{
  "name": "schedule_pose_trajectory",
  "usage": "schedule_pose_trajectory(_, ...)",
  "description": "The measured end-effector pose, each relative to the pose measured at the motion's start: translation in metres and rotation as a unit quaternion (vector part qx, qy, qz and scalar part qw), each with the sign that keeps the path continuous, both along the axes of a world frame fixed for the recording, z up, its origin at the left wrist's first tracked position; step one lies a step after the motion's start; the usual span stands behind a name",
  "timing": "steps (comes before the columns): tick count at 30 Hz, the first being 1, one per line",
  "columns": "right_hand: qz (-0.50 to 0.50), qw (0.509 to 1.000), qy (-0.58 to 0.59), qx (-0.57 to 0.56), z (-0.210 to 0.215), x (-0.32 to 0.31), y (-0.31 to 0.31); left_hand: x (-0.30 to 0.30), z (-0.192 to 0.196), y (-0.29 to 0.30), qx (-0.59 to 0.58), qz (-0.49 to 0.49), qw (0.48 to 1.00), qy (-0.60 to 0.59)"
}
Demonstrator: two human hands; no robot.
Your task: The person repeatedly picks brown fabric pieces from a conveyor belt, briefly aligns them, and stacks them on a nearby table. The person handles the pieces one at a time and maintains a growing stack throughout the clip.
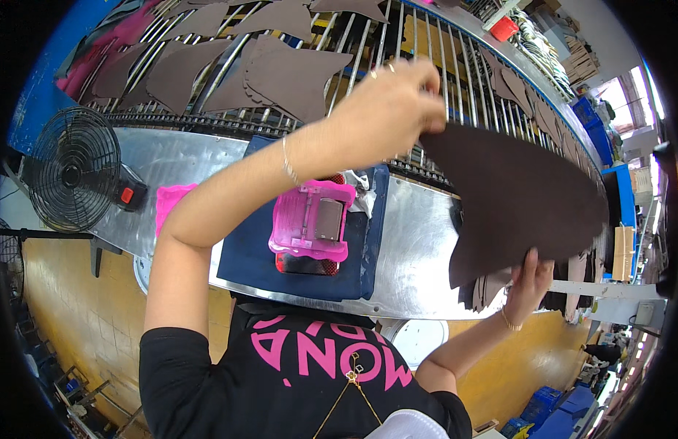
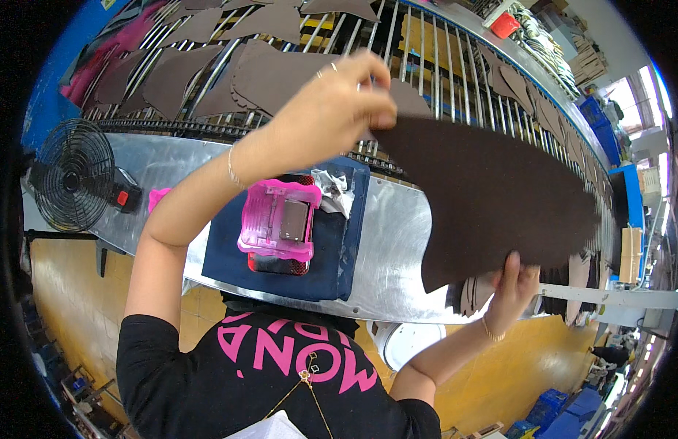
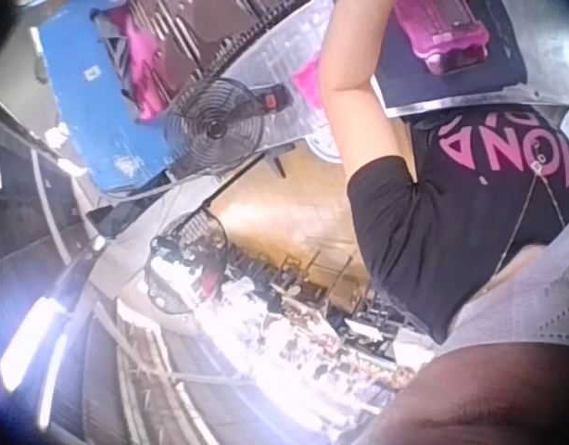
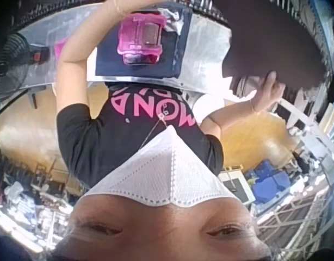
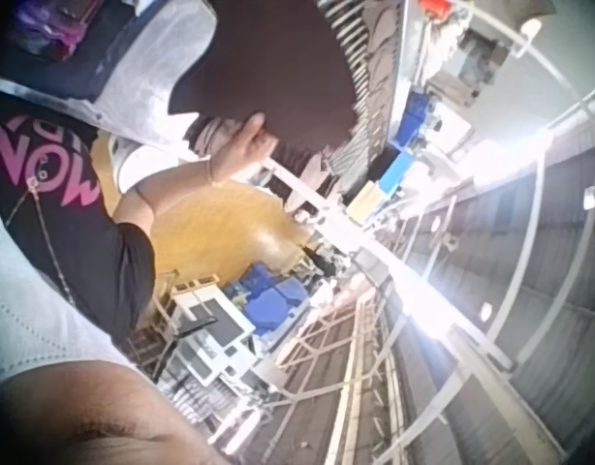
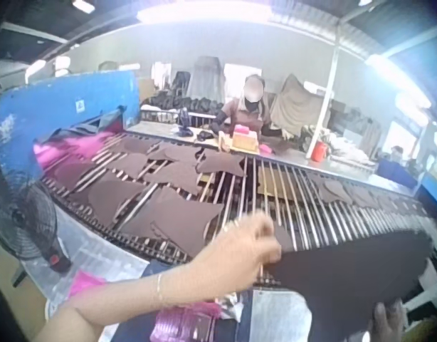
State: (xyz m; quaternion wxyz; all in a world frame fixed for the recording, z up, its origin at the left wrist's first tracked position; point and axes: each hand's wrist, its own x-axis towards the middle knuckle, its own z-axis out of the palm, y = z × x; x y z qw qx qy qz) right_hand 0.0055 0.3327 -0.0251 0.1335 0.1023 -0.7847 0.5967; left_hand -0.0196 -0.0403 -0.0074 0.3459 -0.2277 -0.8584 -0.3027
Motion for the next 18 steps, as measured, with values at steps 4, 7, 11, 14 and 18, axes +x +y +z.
schedule_pose_trajectory(4,0.046,0.981,-0.042,-0.184,-0.021,-0.055,-0.066,-0.003,0.024,-0.033,0.123,0.095,0.985,0.075)
schedule_pose_trajectory(7,0.129,0.935,-0.110,-0.312,-0.064,-0.092,-0.117,0.026,0.022,-0.063,0.185,0.121,0.975,0.016)
schedule_pose_trajectory(11,0.110,0.916,-0.184,-0.339,-0.135,-0.151,-0.167,0.064,-0.001,-0.093,0.179,0.193,0.963,-0.049)
schedule_pose_trajectory(14,0.112,0.892,-0.235,-0.370,-0.175,-0.183,-0.203,0.096,-0.019,-0.115,0.197,0.235,0.948,-0.080)
schedule_pose_trajectory(18,0.060,0.888,-0.271,-0.365,-0.196,-0.194,-0.230,0.122,-0.034,-0.128,0.230,0.264,0.931,-0.107)
